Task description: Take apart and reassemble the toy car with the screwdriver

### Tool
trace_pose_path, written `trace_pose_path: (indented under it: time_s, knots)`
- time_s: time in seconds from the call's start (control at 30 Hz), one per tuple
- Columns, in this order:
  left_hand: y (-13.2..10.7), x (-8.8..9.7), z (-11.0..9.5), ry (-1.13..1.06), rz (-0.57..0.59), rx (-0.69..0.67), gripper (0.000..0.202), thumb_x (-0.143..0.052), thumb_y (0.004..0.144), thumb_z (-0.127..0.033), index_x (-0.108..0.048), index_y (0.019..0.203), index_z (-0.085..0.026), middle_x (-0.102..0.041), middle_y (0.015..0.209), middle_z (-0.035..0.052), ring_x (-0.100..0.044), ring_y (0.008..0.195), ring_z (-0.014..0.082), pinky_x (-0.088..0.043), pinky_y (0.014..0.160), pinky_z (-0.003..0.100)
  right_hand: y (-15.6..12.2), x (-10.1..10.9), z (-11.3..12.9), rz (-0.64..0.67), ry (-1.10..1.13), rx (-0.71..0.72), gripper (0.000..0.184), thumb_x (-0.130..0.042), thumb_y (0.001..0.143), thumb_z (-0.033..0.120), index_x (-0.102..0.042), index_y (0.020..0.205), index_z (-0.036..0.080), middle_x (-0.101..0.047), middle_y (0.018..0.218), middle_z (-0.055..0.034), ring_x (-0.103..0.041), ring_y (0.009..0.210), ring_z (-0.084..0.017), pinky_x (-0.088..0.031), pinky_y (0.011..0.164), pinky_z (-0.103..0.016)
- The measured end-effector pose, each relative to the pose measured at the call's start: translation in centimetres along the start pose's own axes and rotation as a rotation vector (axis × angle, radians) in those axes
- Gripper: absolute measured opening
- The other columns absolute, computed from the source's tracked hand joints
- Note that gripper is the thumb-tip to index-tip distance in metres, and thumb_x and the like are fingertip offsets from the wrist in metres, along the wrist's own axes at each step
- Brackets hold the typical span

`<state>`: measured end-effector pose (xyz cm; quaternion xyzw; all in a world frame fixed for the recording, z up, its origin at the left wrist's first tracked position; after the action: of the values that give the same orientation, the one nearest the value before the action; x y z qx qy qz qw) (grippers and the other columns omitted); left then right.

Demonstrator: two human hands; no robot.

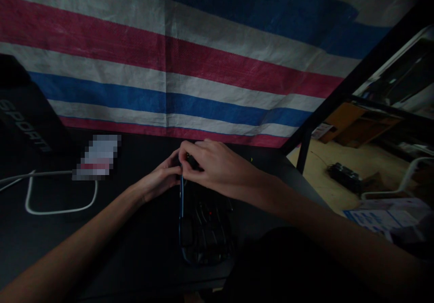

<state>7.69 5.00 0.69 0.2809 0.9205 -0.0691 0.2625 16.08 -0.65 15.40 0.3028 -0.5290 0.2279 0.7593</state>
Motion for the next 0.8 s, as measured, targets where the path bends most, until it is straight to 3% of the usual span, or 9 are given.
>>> trace_pose_path:
  time_s: [0.07,0.23,0.33,0.43,0.57,0.7,0.8]
  knots:
    - [0.01,0.06,-0.04,-0.006,0.003,-0.011,0.04,-0.077,0.077,-0.009,-0.067,0.112,-0.026,-0.073,0.106,0.0036,-0.067,0.09,0.0201,-0.049,0.078,0.03,-0.06,0.16,0.25,-0.008,0.048,0.042,0.016,-0.054,0.094,0.026,-0.06,0.107,0.018,-0.069,0.099,-0.0058,-0.059,0.094,-0.019,-0.038,0.08,-0.031]
    - [0.11,0.21,0.1,-0.019,0.006,0.0,0.056,-0.077,0.077,-0.009,-0.062,0.128,-0.027,-0.073,0.103,0.004,-0.067,0.09,0.021,-0.049,0.08,0.033,-0.18,0.0,-0.64,0.023,0.039,-0.044,0.017,-0.05,0.099,0.028,-0.06,0.107,0.017,-0.066,0.085,-0.003,-0.057,0.076,-0.016,-0.035,0.071,-0.031]
    - [0.14,0.13,0.11,-0.008,0.004,0.01,0.051,-0.076,0.078,-0.009,-0.063,0.124,-0.026,-0.072,0.099,0.0028,-0.067,0.088,0.0203,-0.05,0.078,0.032,-0.16,0.21,-0.32,-0.006,0.051,0.028,0.016,-0.055,0.095,0.026,-0.06,0.107,0.017,-0.068,0.097,-0.0049,-0.059,0.089,-0.018,-0.037,0.078,-0.031]
    - [0.12,0.0,0.0,0.002,0.002,0.008,0.045,-0.078,0.077,-0.009,-0.065,0.117,-0.026,-0.072,0.099,0.0026,-0.067,0.086,0.0193,-0.051,0.078,0.032,-0.06,0.08,-0.71,0.005,0.038,0.002,0.02,-0.047,0.101,0.031,-0.063,0.099,0.019,-0.068,0.088,-0.0024,-0.058,0.079,-0.016,-0.036,0.076,-0.031]
    - [0.04,-0.1,-0.15,-0.012,-0.005,0.002,0.04,-0.078,0.077,-0.008,-0.067,0.112,-0.025,-0.072,0.097,0.0031,-0.067,0.088,0.0201,-0.051,0.077,0.031,0.03,0.31,0.08,-0.014,0.038,0.09,0.011,-0.055,0.095,0.025,-0.063,0.099,0.019,-0.069,0.096,-0.0028,-0.059,0.088,-0.017,-0.035,0.085,-0.032]
    - [0.08,-0.02,-0.14,-0.022,-0.02,0.007,0.051,-0.08,0.075,-0.009,-0.067,0.12,-0.028,-0.072,0.095,0.0013,-0.066,0.085,0.0189,-0.05,0.075,0.029,0.1,0.04,-0.37,0.026,-0.007,0.021,0.022,-0.048,0.1,0.028,-0.064,0.089,0.019,-0.064,0.077,0.0,-0.053,0.07,-0.014,-0.032,0.076,-0.032]
    - [0.14,-0.02,-0.09,-0.016,-0.018,0.016,0.05,-0.082,0.074,-0.01,-0.067,0.118,-0.027,-0.072,0.093,0.0006,-0.067,0.085,0.0188,-0.05,0.075,0.029,-0.02,0.17,-0.05,-0.007,0.014,0.082,0.011,-0.053,0.097,0.025,-0.062,0.097,0.019,-0.068,0.088,-0.0008,-0.057,0.08,-0.015,-0.032,0.083,-0.032]
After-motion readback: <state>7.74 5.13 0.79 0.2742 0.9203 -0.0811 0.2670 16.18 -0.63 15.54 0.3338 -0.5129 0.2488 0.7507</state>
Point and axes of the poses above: each hand's wrist, its own y-axis towards the middle knuckle, its own x-axis out of the back of the hand, z = x × y, the point moved 8 cm from there along y, towards the middle knuckle
